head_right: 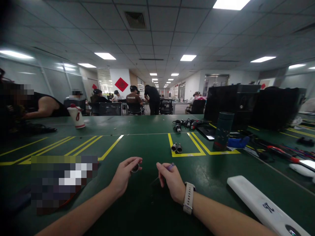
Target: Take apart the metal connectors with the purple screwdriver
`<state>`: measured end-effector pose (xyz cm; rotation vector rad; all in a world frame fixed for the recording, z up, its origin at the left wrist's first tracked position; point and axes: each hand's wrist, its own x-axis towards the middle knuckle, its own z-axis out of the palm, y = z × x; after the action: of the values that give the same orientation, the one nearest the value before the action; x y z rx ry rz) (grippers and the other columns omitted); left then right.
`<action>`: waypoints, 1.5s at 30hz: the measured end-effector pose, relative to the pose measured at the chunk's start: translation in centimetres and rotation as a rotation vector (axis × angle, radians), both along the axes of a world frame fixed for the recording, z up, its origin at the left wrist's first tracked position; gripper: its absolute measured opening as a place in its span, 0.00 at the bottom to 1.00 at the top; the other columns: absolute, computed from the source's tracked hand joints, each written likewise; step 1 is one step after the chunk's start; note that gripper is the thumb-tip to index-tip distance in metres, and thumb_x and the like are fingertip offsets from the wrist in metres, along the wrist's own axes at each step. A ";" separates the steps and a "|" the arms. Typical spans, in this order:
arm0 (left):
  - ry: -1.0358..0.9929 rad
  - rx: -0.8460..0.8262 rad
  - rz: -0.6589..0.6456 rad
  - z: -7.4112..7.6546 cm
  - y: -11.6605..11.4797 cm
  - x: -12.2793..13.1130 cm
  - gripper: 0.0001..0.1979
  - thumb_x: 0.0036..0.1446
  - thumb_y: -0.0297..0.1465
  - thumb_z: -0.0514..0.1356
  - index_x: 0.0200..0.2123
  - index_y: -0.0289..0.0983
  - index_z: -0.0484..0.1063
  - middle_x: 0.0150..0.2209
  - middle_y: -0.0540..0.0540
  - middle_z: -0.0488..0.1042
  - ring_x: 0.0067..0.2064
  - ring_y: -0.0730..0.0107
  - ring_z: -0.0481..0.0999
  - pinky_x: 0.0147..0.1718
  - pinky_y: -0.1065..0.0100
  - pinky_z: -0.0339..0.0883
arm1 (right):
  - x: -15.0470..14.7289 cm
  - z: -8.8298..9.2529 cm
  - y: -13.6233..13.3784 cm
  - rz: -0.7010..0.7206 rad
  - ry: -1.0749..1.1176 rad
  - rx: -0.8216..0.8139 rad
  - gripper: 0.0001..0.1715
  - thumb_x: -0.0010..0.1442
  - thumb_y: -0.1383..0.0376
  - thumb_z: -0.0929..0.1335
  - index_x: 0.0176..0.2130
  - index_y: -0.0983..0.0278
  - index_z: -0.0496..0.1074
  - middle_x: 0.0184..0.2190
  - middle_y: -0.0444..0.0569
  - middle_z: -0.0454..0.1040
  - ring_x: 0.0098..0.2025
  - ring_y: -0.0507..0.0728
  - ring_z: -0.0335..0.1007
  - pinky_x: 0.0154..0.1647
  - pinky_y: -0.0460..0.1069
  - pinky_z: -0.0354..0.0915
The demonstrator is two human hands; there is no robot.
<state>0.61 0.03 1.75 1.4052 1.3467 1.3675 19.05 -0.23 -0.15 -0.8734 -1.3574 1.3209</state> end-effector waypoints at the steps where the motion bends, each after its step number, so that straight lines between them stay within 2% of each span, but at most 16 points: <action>1: -0.027 -0.031 -0.024 0.0 -0.2 0.2 0.16 0.53 0.38 0.56 0.36 0.33 0.74 0.37 0.42 0.76 0.36 0.62 0.76 0.36 0.61 0.68 | -0.1 0.0 -0.1 -0.002 0.003 -0.023 0.23 0.55 0.52 0.66 0.18 0.65 0.63 0.13 0.38 0.59 0.15 0.47 0.54 0.18 0.44 0.52; 6: -0.189 -0.168 -0.104 -0.1 -1.0 0.9 0.15 0.52 0.38 0.56 0.36 0.34 0.75 0.41 0.41 0.74 0.40 0.60 0.74 0.42 0.59 0.66 | 0.1 0.1 0.1 -0.102 0.022 -0.048 0.23 0.54 0.52 0.67 0.17 0.64 0.62 0.12 0.37 0.57 0.15 0.47 0.52 0.17 0.44 0.49; 9: -0.212 -0.172 -0.171 -0.5 -1.1 0.9 0.16 0.55 0.38 0.53 0.39 0.36 0.75 0.45 0.42 0.73 0.45 0.58 0.72 0.47 0.57 0.63 | 0.2 0.1 0.5 -0.204 0.036 -0.044 0.22 0.53 0.53 0.67 0.18 0.64 0.63 0.13 0.38 0.58 0.17 0.48 0.53 0.19 0.44 0.51; 11: -0.162 -0.139 -0.214 -0.6 -1.2 0.9 0.16 0.56 0.34 0.50 0.39 0.37 0.75 0.48 0.44 0.72 0.49 0.58 0.70 0.49 0.57 0.61 | 0.2 0.0 0.9 -0.260 0.049 -0.040 0.21 0.52 0.53 0.67 0.19 0.64 0.64 0.14 0.39 0.59 0.18 0.48 0.55 0.20 0.45 0.53; 14: 0.101 -0.028 -0.267 -0.5 -1.6 1.2 0.18 0.54 0.25 0.47 0.38 0.40 0.76 0.48 0.45 0.71 0.51 0.60 0.68 0.50 0.56 0.62 | 0.3 -0.2 1.4 -0.325 0.074 -0.031 0.22 0.51 0.51 0.67 0.18 0.64 0.64 0.14 0.40 0.60 0.19 0.50 0.56 0.21 0.46 0.54; 19: 0.699 0.367 -0.439 0.3 -3.1 1.8 0.22 0.49 0.18 0.49 0.44 0.40 0.72 0.50 0.43 0.69 0.53 0.62 0.66 0.52 0.54 0.61 | 0.5 -0.5 2.0 -0.387 0.114 -0.020 0.24 0.49 0.48 0.67 0.18 0.63 0.64 0.14 0.40 0.60 0.18 0.50 0.55 0.21 0.47 0.54; 22: 1.030 0.574 -0.605 0.9 -4.0 2.1 0.24 0.49 0.16 0.49 0.48 0.35 0.68 0.51 0.39 0.69 0.57 0.59 0.62 0.53 0.56 0.61 | 0.4 -0.6 2.0 -0.391 0.125 -0.016 0.24 0.49 0.47 0.68 0.17 0.63 0.64 0.13 0.40 0.60 0.17 0.50 0.54 0.20 0.47 0.53; 25: 1.223 0.731 -0.679 1.3 -4.6 2.4 0.21 0.51 0.18 0.49 0.49 0.30 0.67 0.50 0.36 0.70 0.56 0.56 0.64 0.53 0.57 0.61 | 0.2 -0.6 1.9 -0.391 0.136 -0.015 0.23 0.48 0.48 0.68 0.18 0.63 0.64 0.13 0.39 0.59 0.17 0.50 0.54 0.20 0.47 0.52; 27: 1.273 0.772 -0.663 1.4 -4.7 2.6 0.20 0.52 0.18 0.49 0.48 0.30 0.67 0.50 0.36 0.71 0.55 0.57 0.64 0.54 0.57 0.61 | 0.1 -0.6 1.9 -0.395 0.145 -0.017 0.23 0.48 0.49 0.69 0.17 0.63 0.63 0.13 0.39 0.58 0.17 0.49 0.53 0.20 0.47 0.52; 30: 1.263 0.742 -0.616 1.2 -4.5 2.6 0.19 0.51 0.17 0.49 0.46 0.33 0.68 0.49 0.39 0.71 0.55 0.58 0.64 0.52 0.59 0.62 | 0.1 -0.7 1.9 -0.399 0.151 -0.016 0.23 0.48 0.49 0.68 0.17 0.63 0.63 0.13 0.38 0.58 0.17 0.49 0.53 0.20 0.47 0.51; 32: 1.198 0.678 -0.556 1.0 -4.1 2.4 0.20 0.50 0.16 0.49 0.44 0.35 0.68 0.47 0.41 0.71 0.54 0.60 0.65 0.50 0.60 0.65 | 0.1 -0.7 2.0 -0.398 0.148 -0.014 0.23 0.49 0.49 0.68 0.17 0.63 0.63 0.13 0.38 0.58 0.17 0.50 0.53 0.20 0.47 0.51; 36: 0.969 0.537 -0.345 0.1 -2.8 1.4 0.24 0.46 0.13 0.49 0.42 0.39 0.69 0.45 0.44 0.70 0.48 0.63 0.69 0.47 0.58 0.67 | 0.4 -0.8 2.1 -0.366 0.125 -0.038 0.22 0.49 0.50 0.68 0.18 0.63 0.64 0.14 0.39 0.60 0.18 0.50 0.56 0.21 0.47 0.53; 40: 0.841 0.436 -0.150 -1.0 -1.3 0.5 0.22 0.49 0.16 0.51 0.45 0.40 0.69 0.45 0.44 0.70 0.47 0.60 0.69 0.45 0.54 0.67 | 0.9 -0.8 2.0 -0.263 0.098 -0.084 0.19 0.54 0.50 0.65 0.30 0.64 0.71 0.19 0.42 0.68 0.23 0.53 0.65 0.27 0.49 0.60; 43: 0.801 0.395 -0.095 -1.5 -0.7 0.2 0.20 0.49 0.18 0.52 0.44 0.39 0.70 0.45 0.43 0.70 0.46 0.59 0.69 0.44 0.54 0.67 | 0.8 -0.6 1.9 -0.180 0.071 -0.090 0.19 0.56 0.51 0.63 0.36 0.64 0.71 0.26 0.46 0.74 0.30 0.55 0.69 0.32 0.50 0.62; 45: 0.785 0.372 -0.082 -1.7 -0.5 0.1 0.20 0.49 0.18 0.52 0.45 0.38 0.70 0.44 0.42 0.69 0.46 0.58 0.69 0.44 0.54 0.67 | 0.6 -0.3 1.8 -0.146 0.048 -0.081 0.16 0.53 0.55 0.67 0.35 0.65 0.71 0.29 0.47 0.75 0.33 0.55 0.70 0.35 0.50 0.62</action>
<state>0.67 -0.46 0.02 2.3847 1.5124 1.0747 19.68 1.55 -0.47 -0.9710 -1.1875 1.2827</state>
